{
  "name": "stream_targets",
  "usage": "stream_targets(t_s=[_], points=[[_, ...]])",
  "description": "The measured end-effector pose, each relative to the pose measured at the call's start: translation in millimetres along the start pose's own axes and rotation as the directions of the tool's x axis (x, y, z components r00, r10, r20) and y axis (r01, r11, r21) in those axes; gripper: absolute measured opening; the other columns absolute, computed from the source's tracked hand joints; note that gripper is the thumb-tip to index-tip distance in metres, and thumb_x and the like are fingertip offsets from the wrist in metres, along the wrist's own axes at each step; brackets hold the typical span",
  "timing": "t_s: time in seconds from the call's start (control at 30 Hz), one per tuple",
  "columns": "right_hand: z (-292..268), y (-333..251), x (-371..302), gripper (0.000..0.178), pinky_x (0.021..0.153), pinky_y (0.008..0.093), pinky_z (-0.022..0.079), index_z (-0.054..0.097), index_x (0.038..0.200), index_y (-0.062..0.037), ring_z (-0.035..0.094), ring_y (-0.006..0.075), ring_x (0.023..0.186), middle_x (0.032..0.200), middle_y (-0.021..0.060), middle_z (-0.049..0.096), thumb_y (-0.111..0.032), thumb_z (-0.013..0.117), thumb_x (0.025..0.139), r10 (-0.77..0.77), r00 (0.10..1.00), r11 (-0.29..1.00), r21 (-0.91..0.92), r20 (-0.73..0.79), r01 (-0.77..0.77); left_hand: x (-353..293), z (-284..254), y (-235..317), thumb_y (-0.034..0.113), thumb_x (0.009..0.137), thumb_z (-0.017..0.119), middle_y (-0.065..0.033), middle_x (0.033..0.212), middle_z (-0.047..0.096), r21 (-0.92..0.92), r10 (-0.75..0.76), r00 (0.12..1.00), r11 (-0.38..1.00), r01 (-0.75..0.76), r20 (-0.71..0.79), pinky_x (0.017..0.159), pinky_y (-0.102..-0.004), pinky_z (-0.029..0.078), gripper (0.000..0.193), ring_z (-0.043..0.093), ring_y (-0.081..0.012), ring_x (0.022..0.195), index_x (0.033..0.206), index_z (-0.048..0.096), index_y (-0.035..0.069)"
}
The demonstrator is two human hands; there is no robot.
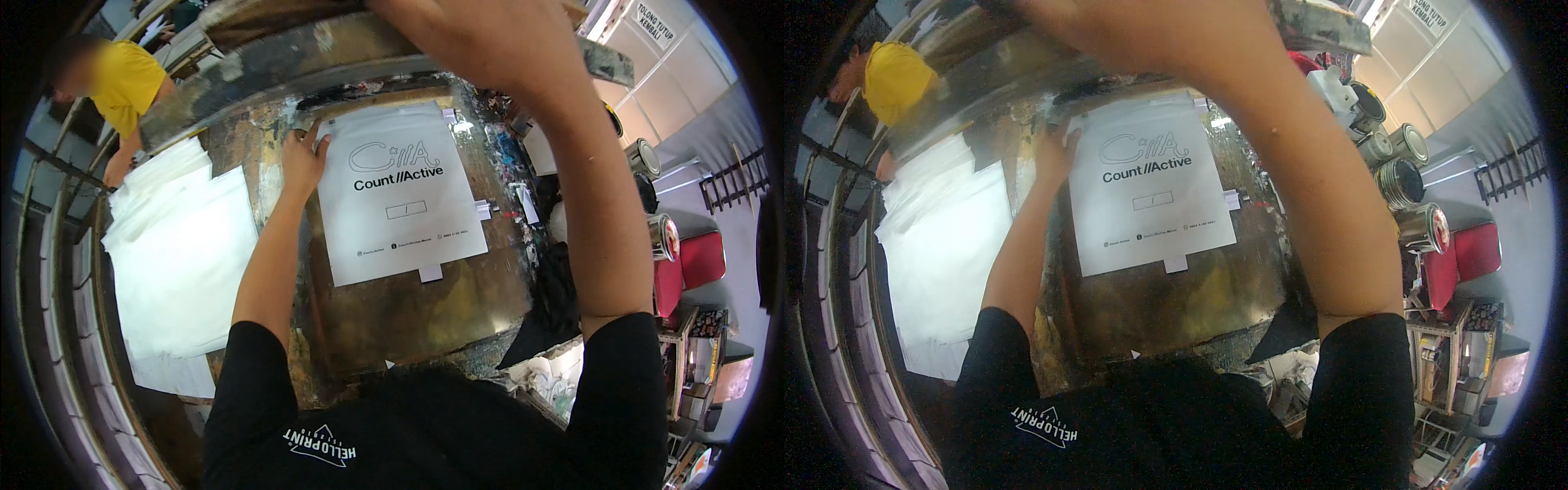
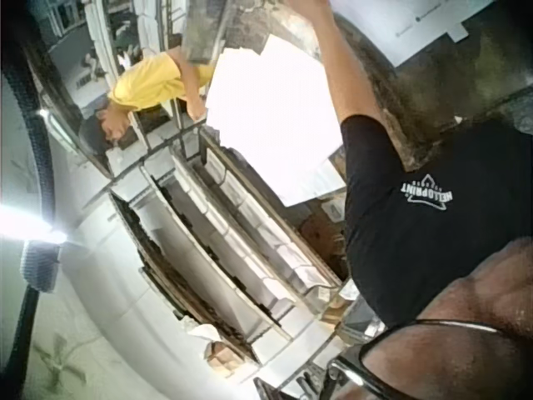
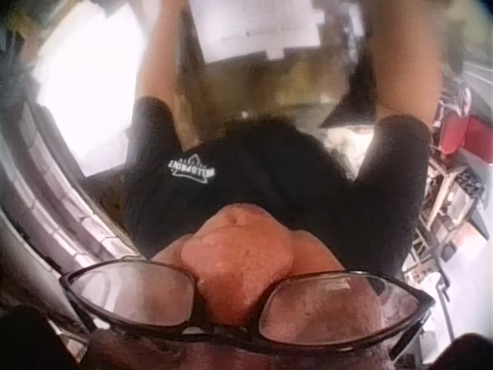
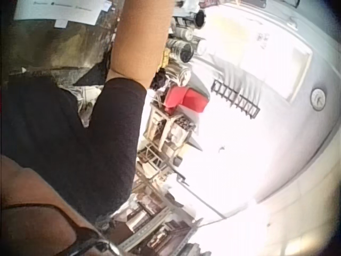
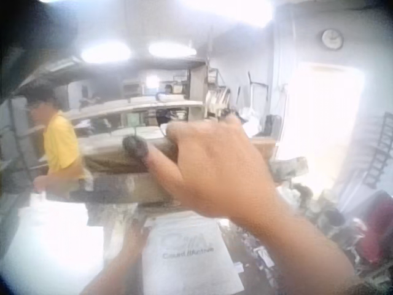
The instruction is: The person performs a series of screen prints by placing a sheet of paper on the workbench, lowering the printing screen, and using a squeegee to spread ink across the mesh. After each print, the person lifts the screen and sets the printed paper aside.
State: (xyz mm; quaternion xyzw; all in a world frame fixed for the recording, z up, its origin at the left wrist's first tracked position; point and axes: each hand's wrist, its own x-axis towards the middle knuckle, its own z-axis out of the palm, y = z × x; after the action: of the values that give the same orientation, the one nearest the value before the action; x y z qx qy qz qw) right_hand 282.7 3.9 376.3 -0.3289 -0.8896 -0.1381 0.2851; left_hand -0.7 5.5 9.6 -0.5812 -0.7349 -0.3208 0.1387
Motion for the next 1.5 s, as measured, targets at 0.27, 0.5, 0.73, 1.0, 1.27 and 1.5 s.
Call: stream_targets(t_s=[0.27,0.5,0.73,1.0,1.27,1.5], points=[[-36.0,-19.0,33.6,0.064,0.061,0.0351,0.049,0.066,0.079,-0.004,0.054,0.0169,0.066,0.068,0.0064,0.059,-0.053,0.041,0.111,0.178,0.93,0.983,-0.01,0.321,-0.185,9.8,3.5,8.1,0.027,0.102,0.072,-0.0168,0.091,0.072,-0.222,-0.019,0.994,0.975,-0.006,-0.109,0.071,-0.0472,0.054,0.025,0.067,-0.0417,0.08,0.102,0.079,0.003],[6.9,14.5,12.9,0.062,0.052,0.0296,0.046,0.071,0.085,-0.0043,0.053,0.0139,0.056,0.068,0.0047,0.063,-0.055,0.047,0.111,-0.063,0.998,0.968,0.244,-0.003,0.062,-77.9,-120.5,-41.0,0.019,0.104,0.069,-0.0166,0.07,0.071,-0.067,-0.299,0.906,0.954,0.293,-0.3,0.058,-0.0395,0.051,0.025,0.066,-0.029,0.057,0.097,0.075,-0.004],[21.2,18.5,-16.1,0.052,0.087,0.0499,0.053,0.071,0.125,-0.0016,0.069,0.051,0.092,0.098,0.0295,0.072,-0.046,0.058,0.103,-0.09,0.985,0.984,0.138,-0.145,0.111,-198.0,-264.2,-198.1,0.026,0.101,0.066,-0.0117,0.067,0.07,0.09,-0.485,0.694,0.782,0.616,-0.531,0.063,-0.0406,0.052,0.033,0.066,-0.0254,0.06,0.084,0.073,-0.001],[32.2,32.7,-27.2,0.052,0.087,0.0503,0.053,0.069,0.128,-0.002,0.068,0.0519,0.095,0.099,0.0316,0.07,-0.046,0.059,0.102,-0.144,0.986,0.978,0.143,-0.082,0.154,-222.0,-310.0,-143.9,0.032,0.106,0.068,-0.0251,0.15,0.06,0.216,-0.391,0.809,0.828,0.517,-0.439,0.123,-0.0464,0.038,0.054,0.052,-0.0388,0.144,0.147,0.061,-0.003],[41.4,39.5,-32.0,0.052,0.084,0.0483,0.055,0.068,0.131,-0.003,0.068,0.051,0.089,0.099,0.0308,0.072,-0.044,0.061,0.1,-0.124,0.979,0.976,0.158,-0.16,0.149,-282.4,-207.8,-16.9,0.037,0.115,0.043,-0.0095,0.164,0.052,0.411,-0.311,0.914,0.892,0.187,0.259,0.129,-0.0684,-0.002,0.048,0.035,-0.0349,0.159,0.156,0.058,0.016],[23.6,22.3,-23.4,0.049,0.088,0.0477,0.052,0.073,0.116,-0.0016,0.071,0.044,0.097,0.102,0.0247,0.075,-0.046,0.062,0.099,-0.051,0.997,0.979,0.194,-0.057,0.061,-213.2,-233.8,-20.6,0.031,0.117,0.04,-0.022,0.126,0.073,0.111,-0.408,0.897,0.912,0.394,0.168,0.126,-0.0619,0.026,0.045,0.067,-0.0457,0.115,0.131,0.073,0.004]])
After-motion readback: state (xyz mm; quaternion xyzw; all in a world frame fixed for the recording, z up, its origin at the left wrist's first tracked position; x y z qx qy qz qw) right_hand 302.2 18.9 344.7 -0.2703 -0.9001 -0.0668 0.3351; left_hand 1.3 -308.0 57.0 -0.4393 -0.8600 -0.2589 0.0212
